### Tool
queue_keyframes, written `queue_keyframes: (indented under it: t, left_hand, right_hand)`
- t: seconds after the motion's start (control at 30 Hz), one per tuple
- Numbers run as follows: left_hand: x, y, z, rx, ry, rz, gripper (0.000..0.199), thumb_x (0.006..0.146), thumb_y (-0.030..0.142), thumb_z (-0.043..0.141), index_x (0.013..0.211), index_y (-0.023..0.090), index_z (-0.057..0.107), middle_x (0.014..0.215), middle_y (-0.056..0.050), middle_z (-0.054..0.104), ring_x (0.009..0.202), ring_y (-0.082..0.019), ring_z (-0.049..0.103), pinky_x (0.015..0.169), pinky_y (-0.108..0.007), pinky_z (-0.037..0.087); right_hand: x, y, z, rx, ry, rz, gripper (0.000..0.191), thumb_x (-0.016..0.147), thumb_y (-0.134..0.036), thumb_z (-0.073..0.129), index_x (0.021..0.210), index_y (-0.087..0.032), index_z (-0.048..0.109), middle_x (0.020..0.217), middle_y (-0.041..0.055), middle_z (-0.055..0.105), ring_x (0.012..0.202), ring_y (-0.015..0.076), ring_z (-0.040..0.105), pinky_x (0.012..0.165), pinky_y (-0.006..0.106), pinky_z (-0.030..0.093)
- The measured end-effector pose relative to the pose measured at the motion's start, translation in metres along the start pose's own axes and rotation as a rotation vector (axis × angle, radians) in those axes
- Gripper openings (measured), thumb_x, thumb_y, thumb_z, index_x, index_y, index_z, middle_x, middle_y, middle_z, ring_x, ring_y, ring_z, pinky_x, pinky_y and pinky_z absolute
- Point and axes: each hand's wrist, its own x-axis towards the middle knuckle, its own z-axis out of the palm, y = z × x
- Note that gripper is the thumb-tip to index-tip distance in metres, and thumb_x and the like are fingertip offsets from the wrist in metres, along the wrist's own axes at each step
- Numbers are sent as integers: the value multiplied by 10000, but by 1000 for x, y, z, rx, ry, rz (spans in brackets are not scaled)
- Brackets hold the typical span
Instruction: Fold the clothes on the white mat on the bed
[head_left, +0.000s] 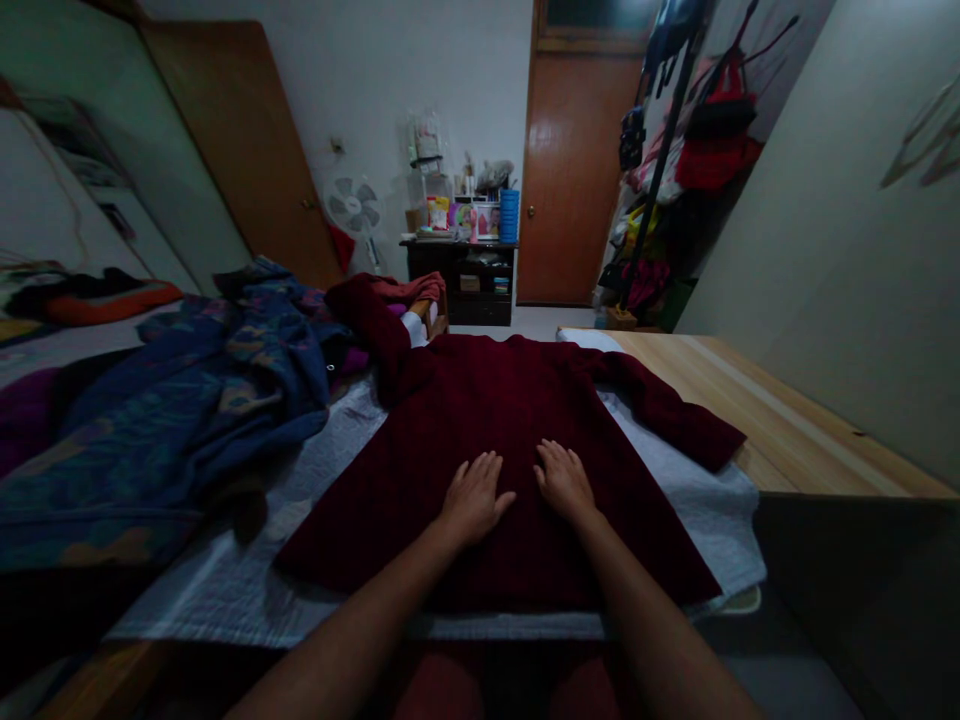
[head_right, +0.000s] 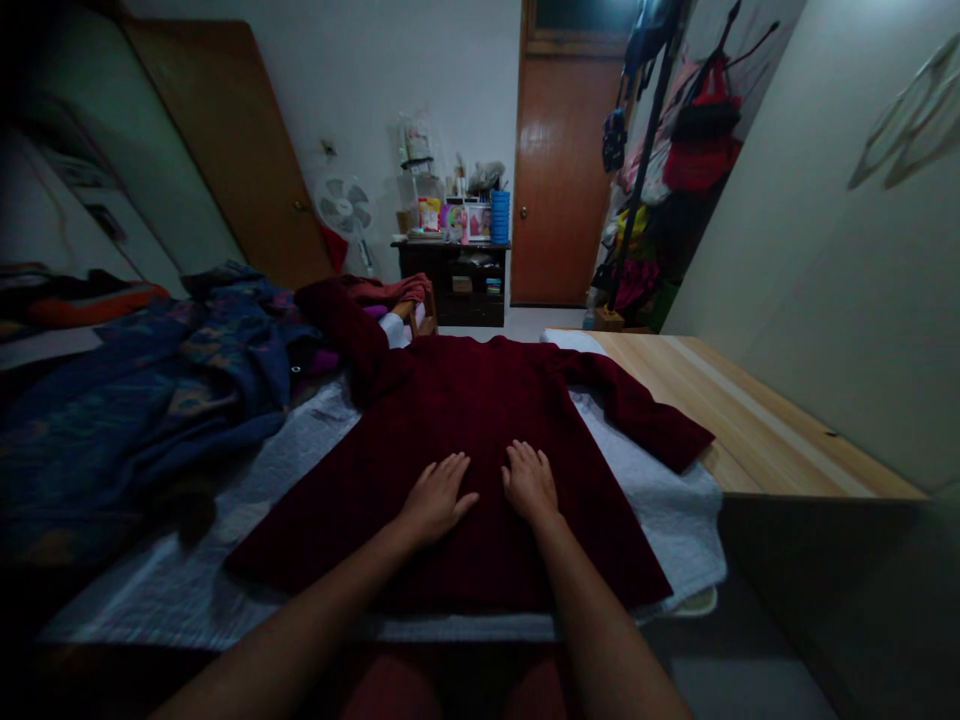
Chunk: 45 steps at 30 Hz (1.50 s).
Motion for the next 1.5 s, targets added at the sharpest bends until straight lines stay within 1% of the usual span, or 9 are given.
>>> queue_keyframes:
  t: [0.17, 0.3, 0.5, 0.6, 0.83, 1.1, 1.3, 1.4, 1.5]
  left_hand:
    - [43, -49, -14, 46, -40, -157, 602, 956, 538, 287, 1462, 222, 369, 1550, -100, 344, 1425, -269, 301, 1126, -522, 271]
    - [55, -73, -10, 80, 6, -247, 670, 923, 637, 266, 1448, 245, 409, 1558, -73, 335, 1435, -340, 248, 1135, -588, 187]
    - [49, -75, 9, 134, 125, -233, 712, 904, 672, 254, 1479, 267, 366, 1576, -53, 296, 1444, -392, 176, 1131, -642, 102]
    - [49, -75, 12, 132, 133, -238, 709, 902, 669, 266, 1478, 269, 370, 1574, -46, 302, 1443, -385, 183, 1137, -636, 99]
    - [49, -76, 12, 132, 144, -243, 691, 907, 659, 274, 1486, 291, 354, 1579, -29, 289, 1451, -372, 170, 1152, -623, 66]
    - [50, -78, 13, 119, 122, -246, 683, 902, 654, 310, 1488, 305, 349, 1582, -25, 281, 1454, -381, 155, 1148, -632, 73]
    - [50, -80, 14, 128, 98, -241, 698, 901, 663, 294, 1490, 292, 350, 1583, -35, 275, 1453, -391, 151, 1139, -641, 83]
    - [51, -77, 6, 125, 56, -254, 700, 890, 667, 313, 1475, 288, 380, 1576, -53, 294, 1444, -409, 170, 1127, -650, 112]
    - [65, -72, -8, 108, -15, -292, 709, 878, 669, 332, 1427, 238, 457, 1533, -100, 376, 1403, -430, 270, 1109, -641, 188]
  right_hand:
    - [16, -11, -20, -97, -108, 84, 357, 894, -283, 478, 1202, -165, 616, 1294, 135, 601, 1183, 256, 544, 983, 371, 387]
    - [46, -26, -37, -137, -186, 121, 287, 886, -296, 481, 1024, -152, 687, 1121, 168, 658, 1037, 287, 611, 855, 389, 434]
    - [99, -56, -26, 10, -151, -83, 335, 889, -307, 517, 1177, -160, 603, 1217, 137, 614, 1102, 247, 582, 915, 349, 413]
    - [127, -62, -13, 93, -190, -65, 358, 870, -332, 563, 1195, -186, 599, 1281, 120, 583, 1144, 244, 560, 908, 333, 418]
    - [184, -34, 2, 173, -163, 53, 212, 893, -297, 516, 967, -193, 685, 1008, 66, 707, 930, 172, 646, 783, 243, 429]
    - [173, -13, 24, 167, -5, 84, 272, 935, -254, 412, 1095, -218, 629, 1116, 61, 657, 1016, 180, 603, 851, 256, 410]
    - [169, -7, 25, 102, -8, -30, 247, 908, -226, 445, 1071, -218, 630, 1092, 69, 623, 1036, 181, 559, 914, 261, 385]
    - [167, -3, 26, 43, 30, 8, 322, 907, -296, 467, 1189, -218, 602, 1263, 101, 574, 1186, 239, 484, 1025, 365, 326]
    - [167, -2, 31, 7, 11, 81, 506, 911, -346, 446, 1389, -182, 463, 1487, 123, 407, 1378, 282, 309, 1126, 470, 182]
